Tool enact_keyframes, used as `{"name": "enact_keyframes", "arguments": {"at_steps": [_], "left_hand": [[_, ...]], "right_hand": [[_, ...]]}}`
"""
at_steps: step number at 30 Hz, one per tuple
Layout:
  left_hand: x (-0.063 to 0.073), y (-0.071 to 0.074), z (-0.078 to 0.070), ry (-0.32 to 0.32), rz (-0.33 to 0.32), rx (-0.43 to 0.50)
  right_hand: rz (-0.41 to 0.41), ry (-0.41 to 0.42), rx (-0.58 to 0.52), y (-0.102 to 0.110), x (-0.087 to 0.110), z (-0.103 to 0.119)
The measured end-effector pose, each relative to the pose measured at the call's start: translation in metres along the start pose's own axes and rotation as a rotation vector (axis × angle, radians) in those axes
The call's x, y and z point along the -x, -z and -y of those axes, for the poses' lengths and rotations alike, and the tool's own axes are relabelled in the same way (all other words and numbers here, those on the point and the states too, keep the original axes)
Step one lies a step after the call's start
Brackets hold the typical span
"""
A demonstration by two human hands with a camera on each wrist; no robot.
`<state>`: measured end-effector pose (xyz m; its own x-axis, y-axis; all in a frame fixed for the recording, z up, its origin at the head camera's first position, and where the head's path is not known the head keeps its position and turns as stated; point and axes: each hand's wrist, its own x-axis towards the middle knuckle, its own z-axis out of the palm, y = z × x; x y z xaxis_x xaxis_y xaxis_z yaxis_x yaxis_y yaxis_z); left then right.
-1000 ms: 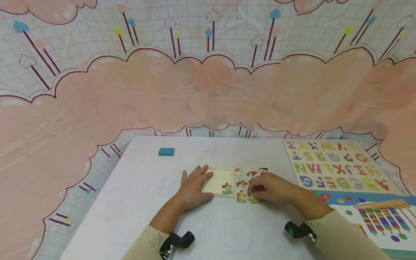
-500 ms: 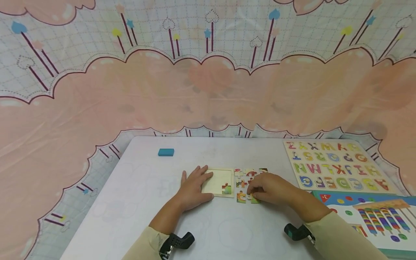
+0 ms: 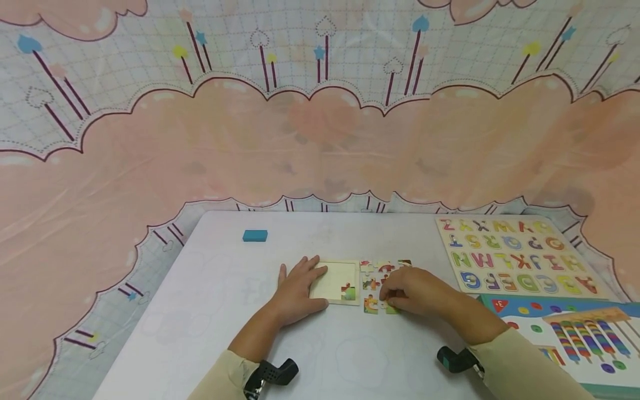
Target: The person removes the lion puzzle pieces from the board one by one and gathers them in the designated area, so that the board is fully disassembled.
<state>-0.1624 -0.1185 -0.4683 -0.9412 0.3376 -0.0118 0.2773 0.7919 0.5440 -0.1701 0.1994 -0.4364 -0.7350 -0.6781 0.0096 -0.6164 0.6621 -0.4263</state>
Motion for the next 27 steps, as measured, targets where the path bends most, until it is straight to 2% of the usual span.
{"name": "enact_keyframes", "arguments": {"at_steps": [6, 13, 21, 27], "left_hand": [[0.000, -0.001, 0.000, -0.006, -0.011, 0.004], [0.001, -0.001, 0.000, -0.015, -0.002, -0.012], [0.004, -0.001, -0.004, -0.040, -0.003, -0.068], [0.000, -0.005, -0.004, -0.049, 0.000, -0.093]], "right_hand": [[-0.011, -0.025, -0.058, 0.003, 0.000, 0.000], [-0.012, -0.028, -0.245, 0.004, -0.002, 0.000], [0.002, -0.040, -0.297, 0.007, -0.011, -0.002], [0.011, -0.043, -0.284, 0.005, -0.021, 0.000]]}}
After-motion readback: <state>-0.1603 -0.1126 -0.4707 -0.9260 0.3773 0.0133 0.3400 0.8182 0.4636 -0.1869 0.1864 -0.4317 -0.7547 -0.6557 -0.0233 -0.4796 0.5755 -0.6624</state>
